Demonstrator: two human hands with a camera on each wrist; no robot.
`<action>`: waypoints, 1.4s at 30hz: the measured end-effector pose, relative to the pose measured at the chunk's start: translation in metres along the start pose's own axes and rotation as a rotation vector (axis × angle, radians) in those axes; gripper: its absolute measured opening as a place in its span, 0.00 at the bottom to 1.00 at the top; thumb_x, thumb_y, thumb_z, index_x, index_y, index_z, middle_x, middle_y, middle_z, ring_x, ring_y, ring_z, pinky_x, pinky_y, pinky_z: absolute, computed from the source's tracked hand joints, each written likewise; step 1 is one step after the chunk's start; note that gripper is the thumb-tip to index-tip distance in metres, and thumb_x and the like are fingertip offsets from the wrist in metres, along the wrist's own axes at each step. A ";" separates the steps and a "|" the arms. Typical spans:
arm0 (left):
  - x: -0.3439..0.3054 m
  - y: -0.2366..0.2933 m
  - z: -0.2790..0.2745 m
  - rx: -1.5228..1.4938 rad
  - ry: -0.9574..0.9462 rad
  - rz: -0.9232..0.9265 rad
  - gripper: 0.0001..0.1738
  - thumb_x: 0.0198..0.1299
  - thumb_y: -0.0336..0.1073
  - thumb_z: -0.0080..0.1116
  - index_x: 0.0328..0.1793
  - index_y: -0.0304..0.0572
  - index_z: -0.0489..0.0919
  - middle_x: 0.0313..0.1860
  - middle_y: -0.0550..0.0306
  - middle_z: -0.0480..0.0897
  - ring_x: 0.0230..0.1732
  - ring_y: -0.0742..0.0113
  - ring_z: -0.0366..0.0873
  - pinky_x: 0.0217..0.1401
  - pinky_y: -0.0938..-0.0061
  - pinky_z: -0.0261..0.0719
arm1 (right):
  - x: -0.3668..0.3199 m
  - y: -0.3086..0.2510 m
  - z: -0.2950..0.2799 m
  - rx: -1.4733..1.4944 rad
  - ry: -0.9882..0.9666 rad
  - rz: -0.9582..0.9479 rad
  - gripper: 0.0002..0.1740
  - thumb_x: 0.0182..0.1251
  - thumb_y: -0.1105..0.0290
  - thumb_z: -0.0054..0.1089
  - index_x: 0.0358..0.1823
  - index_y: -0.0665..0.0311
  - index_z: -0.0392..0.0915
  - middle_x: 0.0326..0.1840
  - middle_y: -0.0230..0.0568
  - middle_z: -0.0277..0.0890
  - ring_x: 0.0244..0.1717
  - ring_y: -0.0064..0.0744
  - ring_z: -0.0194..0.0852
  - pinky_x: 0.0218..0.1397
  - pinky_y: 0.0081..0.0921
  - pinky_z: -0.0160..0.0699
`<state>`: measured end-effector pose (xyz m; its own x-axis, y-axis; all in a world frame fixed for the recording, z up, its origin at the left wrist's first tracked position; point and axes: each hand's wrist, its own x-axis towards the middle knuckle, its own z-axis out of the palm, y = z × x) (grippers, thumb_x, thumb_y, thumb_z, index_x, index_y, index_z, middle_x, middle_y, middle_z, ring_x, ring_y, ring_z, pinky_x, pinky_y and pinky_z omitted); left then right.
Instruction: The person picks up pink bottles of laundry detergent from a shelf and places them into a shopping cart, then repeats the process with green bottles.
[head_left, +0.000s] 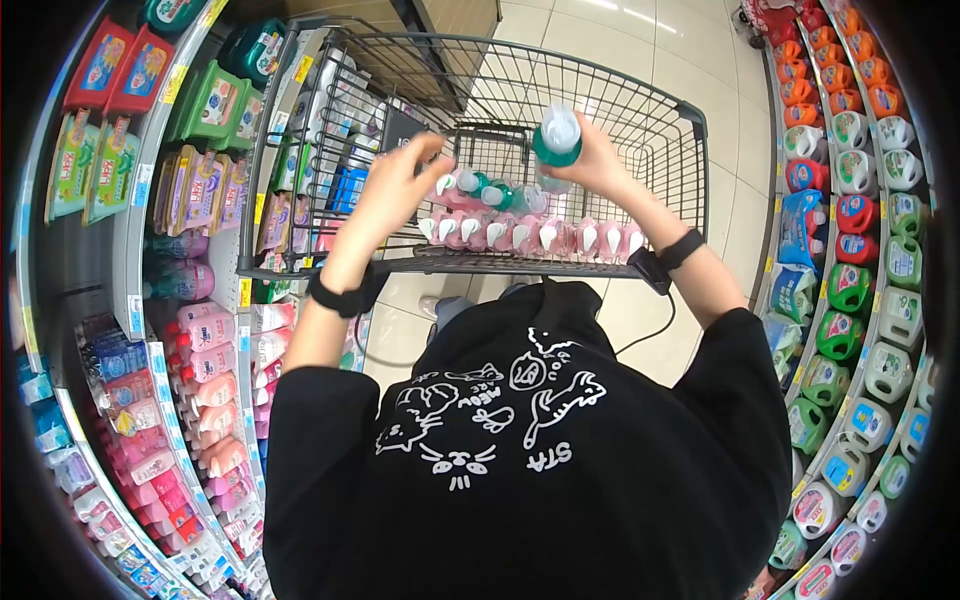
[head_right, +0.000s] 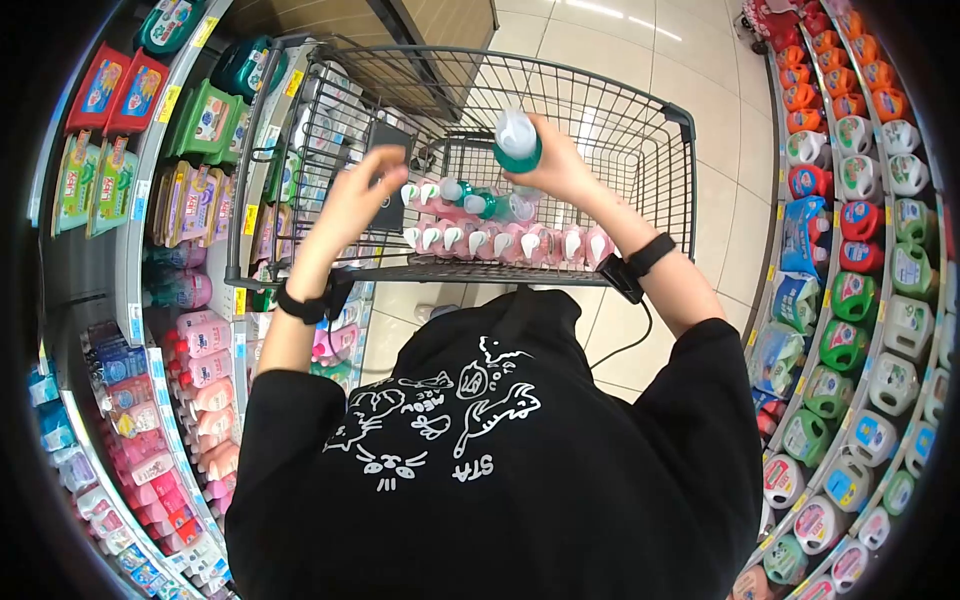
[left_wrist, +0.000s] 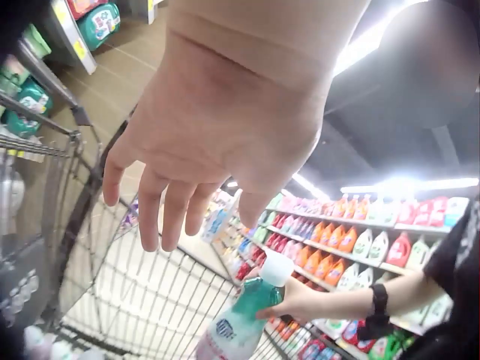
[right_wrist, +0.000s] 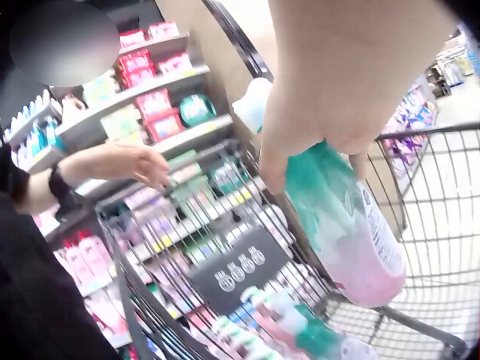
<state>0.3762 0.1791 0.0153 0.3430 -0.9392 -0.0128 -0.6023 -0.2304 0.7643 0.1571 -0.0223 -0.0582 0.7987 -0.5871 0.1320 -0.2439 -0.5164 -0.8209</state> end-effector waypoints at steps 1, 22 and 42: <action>-0.014 -0.019 0.005 0.086 -0.026 -0.030 0.20 0.61 0.47 0.59 0.53 0.43 0.78 0.48 0.48 0.83 0.52 0.53 0.79 0.61 0.60 0.69 | 0.000 0.029 0.012 -0.041 -0.021 0.003 0.46 0.40 0.64 0.78 0.62 0.66 0.64 0.55 0.54 0.74 0.56 0.50 0.75 0.59 0.36 0.75; -0.207 -0.118 0.041 -0.324 0.570 -0.687 0.42 0.67 0.40 0.55 0.77 0.29 0.46 0.76 0.35 0.54 0.77 0.50 0.51 0.77 0.65 0.49 | -0.027 0.229 0.164 -0.481 -0.598 0.172 0.42 0.42 0.69 0.71 0.63 0.56 0.62 0.56 0.47 0.73 0.55 0.52 0.74 0.53 0.42 0.77; -0.179 -0.210 0.059 -0.087 0.508 -0.714 0.56 0.63 0.44 0.61 0.73 0.14 0.31 0.76 0.23 0.43 0.79 0.44 0.41 0.79 0.66 0.37 | -0.012 0.249 0.192 -0.321 -0.596 0.206 0.42 0.46 0.68 0.70 0.66 0.66 0.64 0.59 0.59 0.72 0.61 0.56 0.71 0.63 0.41 0.71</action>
<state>0.3985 0.3805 -0.1812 0.9084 -0.3464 -0.2340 -0.0713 -0.6798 0.7299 0.1927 -0.0246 -0.3712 0.8613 -0.2986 -0.4110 -0.4997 -0.6437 -0.5796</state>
